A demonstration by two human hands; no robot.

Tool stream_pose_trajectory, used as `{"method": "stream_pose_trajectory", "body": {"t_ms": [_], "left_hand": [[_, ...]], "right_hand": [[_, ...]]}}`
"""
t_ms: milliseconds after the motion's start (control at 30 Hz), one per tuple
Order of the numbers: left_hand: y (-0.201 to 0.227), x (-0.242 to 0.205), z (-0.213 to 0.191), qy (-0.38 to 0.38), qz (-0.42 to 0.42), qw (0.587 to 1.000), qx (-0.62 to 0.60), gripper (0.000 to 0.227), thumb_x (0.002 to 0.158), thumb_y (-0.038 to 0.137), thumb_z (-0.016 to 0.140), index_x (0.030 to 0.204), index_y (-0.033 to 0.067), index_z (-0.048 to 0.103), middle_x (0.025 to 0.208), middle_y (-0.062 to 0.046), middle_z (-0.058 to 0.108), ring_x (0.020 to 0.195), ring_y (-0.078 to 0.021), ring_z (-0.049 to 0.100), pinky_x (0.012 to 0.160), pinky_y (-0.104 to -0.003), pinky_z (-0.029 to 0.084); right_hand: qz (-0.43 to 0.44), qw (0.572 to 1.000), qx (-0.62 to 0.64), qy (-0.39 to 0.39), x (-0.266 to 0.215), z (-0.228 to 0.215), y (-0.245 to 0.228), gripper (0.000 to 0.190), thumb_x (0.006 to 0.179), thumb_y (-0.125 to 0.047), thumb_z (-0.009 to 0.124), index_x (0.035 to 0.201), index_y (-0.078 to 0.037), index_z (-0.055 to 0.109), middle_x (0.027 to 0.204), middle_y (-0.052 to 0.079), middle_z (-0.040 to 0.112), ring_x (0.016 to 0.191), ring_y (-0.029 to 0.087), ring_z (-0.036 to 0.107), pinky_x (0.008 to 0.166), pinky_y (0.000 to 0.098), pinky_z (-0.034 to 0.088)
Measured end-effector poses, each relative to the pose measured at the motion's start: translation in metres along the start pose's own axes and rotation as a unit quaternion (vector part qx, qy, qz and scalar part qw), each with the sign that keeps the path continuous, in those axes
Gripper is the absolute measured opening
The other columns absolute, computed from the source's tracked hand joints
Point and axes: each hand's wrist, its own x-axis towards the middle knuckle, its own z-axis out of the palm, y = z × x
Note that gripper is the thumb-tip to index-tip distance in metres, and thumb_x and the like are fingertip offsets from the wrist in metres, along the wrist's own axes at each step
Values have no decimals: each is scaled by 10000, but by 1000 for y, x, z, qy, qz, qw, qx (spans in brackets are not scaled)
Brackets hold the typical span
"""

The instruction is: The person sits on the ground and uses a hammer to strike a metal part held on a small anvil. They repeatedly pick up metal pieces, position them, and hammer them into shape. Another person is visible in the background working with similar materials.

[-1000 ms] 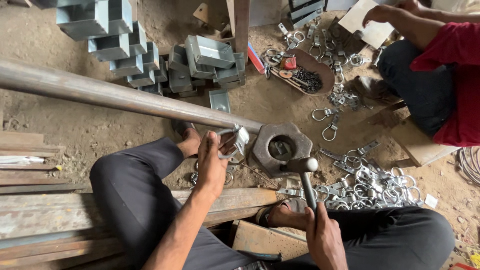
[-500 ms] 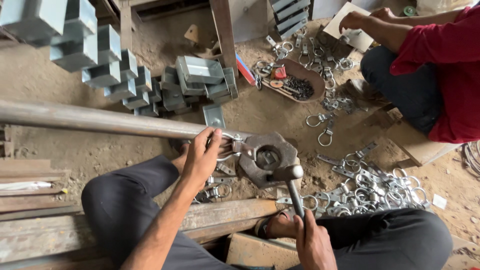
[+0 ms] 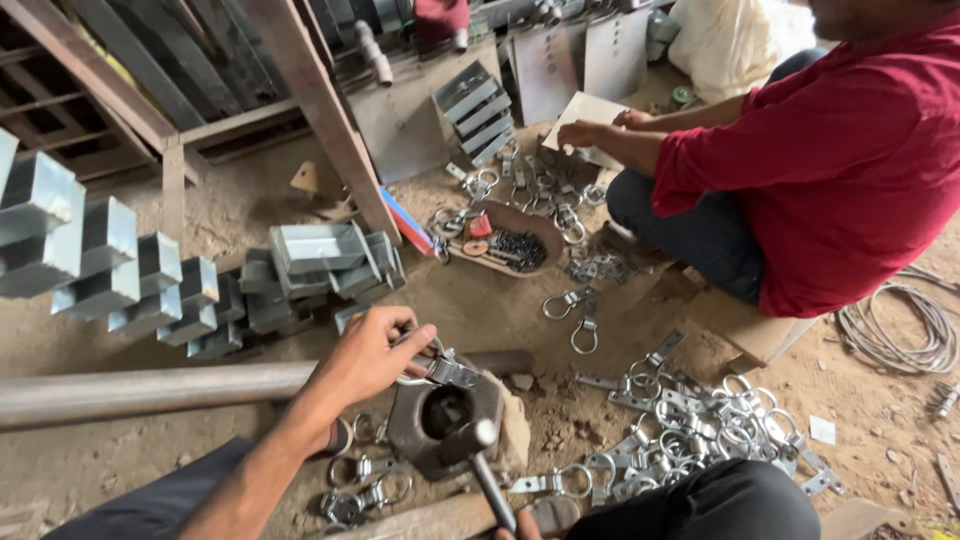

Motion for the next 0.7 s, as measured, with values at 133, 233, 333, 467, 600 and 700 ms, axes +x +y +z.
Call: {"method": "stream_pose_trajectory", "body": {"t_ms": [133,233,333,467,600,700], "left_hand": [[5,74,-5,-53,-30,997,48,306,981,277,643,920,-20,684,809,-145,768,744,-259,836,477,-294,650],[19,161,-22,37,60,996,58,303,971,304,705,911,7,681,817,-167,747,717,-230,796,503,-332,548],[35,252,-54,290,31,952,92,465,1052,478,569,1207,39,550,1109,-206,695,1025,-396,693,857,-486,544],[39,288,-71,367,148,911,118,318,1010,333,636,1169,57,631,1123,-170,765,1026,-336,737,883,-466,573],[23,214,-28,191,265,926,191,151,937,174,661,911,37,719,903,-149,755,811,-243,745,741,-407,598],[-8,116,15,79,254,918,294,204,936,165,714,835,-9,686,751,-127,661,618,-245,665,566,-435,568]], "right_hand": [[4,999,29,-32,30,-6,9,498,797,-436,785,1174,-116,726,580,250,666,466,393,709,445,503,568],[0,998,40,-42,38,-13,8,475,824,-398,765,1180,-89,710,582,252,668,475,394,713,448,500,572],[-7,997,57,-59,21,-11,1,451,850,-360,745,1185,-62,695,584,254,670,483,396,717,452,496,577],[-37,993,80,-73,5,-26,1,420,885,-310,718,1192,-27,674,586,257,672,495,398,722,456,492,583],[-106,965,177,-164,-3,-58,-3,378,963,-231,663,1202,57,605,586,261,677,521,390,740,464,480,597],[-91,968,173,-159,-7,-78,-24,362,972,-243,631,1225,15,608,539,253,662,483,380,724,461,504,552]]}}
